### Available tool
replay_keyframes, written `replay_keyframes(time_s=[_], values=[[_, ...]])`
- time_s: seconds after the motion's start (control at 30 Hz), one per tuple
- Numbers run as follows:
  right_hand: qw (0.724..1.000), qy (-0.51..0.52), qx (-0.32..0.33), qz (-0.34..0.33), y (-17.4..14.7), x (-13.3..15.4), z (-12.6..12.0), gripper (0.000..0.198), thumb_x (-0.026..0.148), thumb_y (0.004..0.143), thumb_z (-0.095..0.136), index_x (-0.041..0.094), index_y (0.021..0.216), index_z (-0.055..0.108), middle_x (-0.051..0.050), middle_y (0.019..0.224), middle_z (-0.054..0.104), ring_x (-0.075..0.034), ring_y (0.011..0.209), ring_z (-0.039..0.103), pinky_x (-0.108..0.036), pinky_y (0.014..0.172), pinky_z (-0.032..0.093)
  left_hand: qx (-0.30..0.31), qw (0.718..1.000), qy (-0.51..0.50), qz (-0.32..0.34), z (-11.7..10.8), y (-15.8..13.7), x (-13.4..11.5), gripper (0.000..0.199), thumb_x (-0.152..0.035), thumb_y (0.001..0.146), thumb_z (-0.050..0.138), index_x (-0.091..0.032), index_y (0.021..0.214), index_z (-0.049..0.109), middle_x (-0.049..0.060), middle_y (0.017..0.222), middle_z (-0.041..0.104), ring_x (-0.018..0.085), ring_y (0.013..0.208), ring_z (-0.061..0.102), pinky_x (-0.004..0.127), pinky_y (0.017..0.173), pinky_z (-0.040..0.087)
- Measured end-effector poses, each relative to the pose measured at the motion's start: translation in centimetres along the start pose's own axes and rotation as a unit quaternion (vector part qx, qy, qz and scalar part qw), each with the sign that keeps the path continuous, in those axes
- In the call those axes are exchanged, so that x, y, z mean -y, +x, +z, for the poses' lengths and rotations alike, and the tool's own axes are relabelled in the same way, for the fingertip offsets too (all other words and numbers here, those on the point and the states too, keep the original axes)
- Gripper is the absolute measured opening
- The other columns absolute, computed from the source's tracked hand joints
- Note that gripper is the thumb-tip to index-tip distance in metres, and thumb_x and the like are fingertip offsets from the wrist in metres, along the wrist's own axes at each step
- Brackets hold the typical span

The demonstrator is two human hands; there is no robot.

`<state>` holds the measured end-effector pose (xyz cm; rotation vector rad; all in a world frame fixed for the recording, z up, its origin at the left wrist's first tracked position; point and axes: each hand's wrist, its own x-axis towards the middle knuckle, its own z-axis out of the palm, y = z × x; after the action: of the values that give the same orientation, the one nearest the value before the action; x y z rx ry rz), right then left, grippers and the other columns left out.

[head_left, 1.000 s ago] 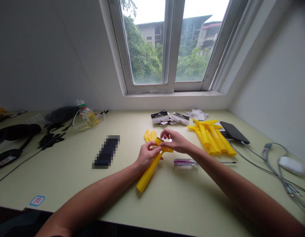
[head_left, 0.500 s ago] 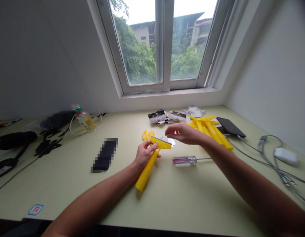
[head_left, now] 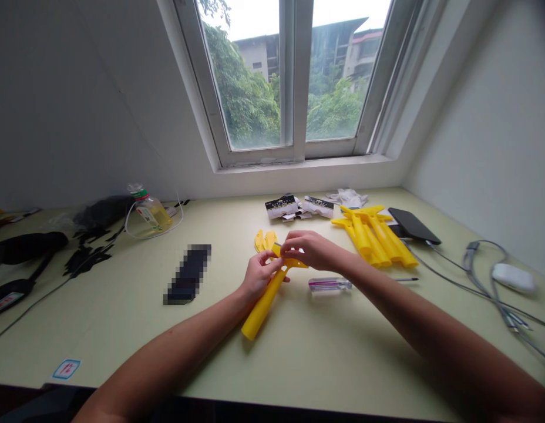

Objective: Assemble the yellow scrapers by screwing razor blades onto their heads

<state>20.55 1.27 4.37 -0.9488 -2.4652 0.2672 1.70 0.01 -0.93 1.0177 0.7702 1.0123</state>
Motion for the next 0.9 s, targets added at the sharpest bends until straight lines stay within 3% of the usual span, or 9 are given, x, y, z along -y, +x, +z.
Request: replay_keyframes(time_s=[0.17,0.37,0.47,0.6,0.73,0.83,0.9], values=[[0.998,0.044,-0.008,0.042,0.2,0.6,-0.3,0.014,0.025,0.085,0.061,0.02,0.083,0.074,-0.004,0.08,0.067,-0.013,0.066,0.058,-0.024,0.062,0.041,0.013,1.0,0.013,0.002,-0.1,-0.1,0.2,0.041,-0.037,0.064,0.082,-0.01,0.083,0.058,0.006,0.078,0.068,0.016,0.059,0.066,0.034,0.059,0.061],[0.98,0.117,0.011,0.161,0.6,0.8,-0.3,0.008,0.024,0.076,0.063,0.018,0.078,0.068,-0.002,0.076,0.065,-0.015,0.07,0.057,-0.025,0.062,0.042,0.028,0.999,0.037,0.01,0.0,-0.4,0.2,0.039,-0.039,0.066,0.081,-0.012,0.082,0.057,0.004,0.075,0.068,0.015,0.056,0.064,0.034,0.058,0.06],[0.97,0.142,-0.008,0.198,0.5,0.1,0.3,0.019,0.029,0.072,0.066,0.018,0.087,0.06,-0.002,0.082,0.061,-0.014,0.07,0.054,-0.024,0.06,0.043,0.028,0.999,0.04,0.011,0.1,-0.4,0.2,0.039,-0.039,0.066,0.081,-0.013,0.083,0.058,0.004,0.075,0.068,0.015,0.056,0.064,0.034,0.058,0.06],[0.966,0.174,0.003,0.191,0.5,-0.7,0.9,0.024,0.031,0.073,0.067,0.018,0.089,0.054,-0.001,0.083,0.057,-0.013,0.07,0.052,-0.023,0.059,0.043,0.025,0.999,0.033,0.006,0.0,-0.3,0.3,0.038,-0.038,0.065,0.081,-0.013,0.082,0.057,0.003,0.074,0.067,0.014,0.054,0.063,0.034,0.057,0.059],[0.967,0.188,0.026,0.17,0.3,-0.6,-0.1,0.023,0.035,0.082,0.059,0.018,0.098,0.056,-0.003,0.089,0.061,-0.015,0.077,0.057,-0.026,0.064,0.046,0.006,1.0,0.019,-0.005,0.1,0.0,0.1,0.041,-0.037,0.061,0.084,-0.012,0.08,0.058,0.003,0.077,0.066,0.014,0.054,0.063,0.033,0.055,0.059],[0.982,0.115,0.011,0.152,-0.4,-0.5,-2.0,0.02,0.031,0.084,0.056,0.02,0.101,0.057,-0.006,0.095,0.064,-0.018,0.084,0.06,-0.029,0.07,0.047,-0.017,1.0,-0.002,-0.005,0.1,0.1,-0.2,0.041,-0.036,0.057,0.086,-0.01,0.077,0.06,0.004,0.08,0.064,0.014,0.059,0.063,0.033,0.054,0.059],[0.988,0.038,0.04,0.147,-1.3,-0.5,-3.2,0.02,0.032,0.077,0.064,0.021,0.093,0.062,-0.005,0.09,0.066,-0.019,0.079,0.06,-0.029,0.066,0.045,-0.026,1.0,-0.015,-0.007,0.1,0.2,-0.4,0.041,-0.036,0.056,0.086,-0.01,0.076,0.062,0.004,0.08,0.062,0.014,0.062,0.062,0.032,0.054,0.06]])
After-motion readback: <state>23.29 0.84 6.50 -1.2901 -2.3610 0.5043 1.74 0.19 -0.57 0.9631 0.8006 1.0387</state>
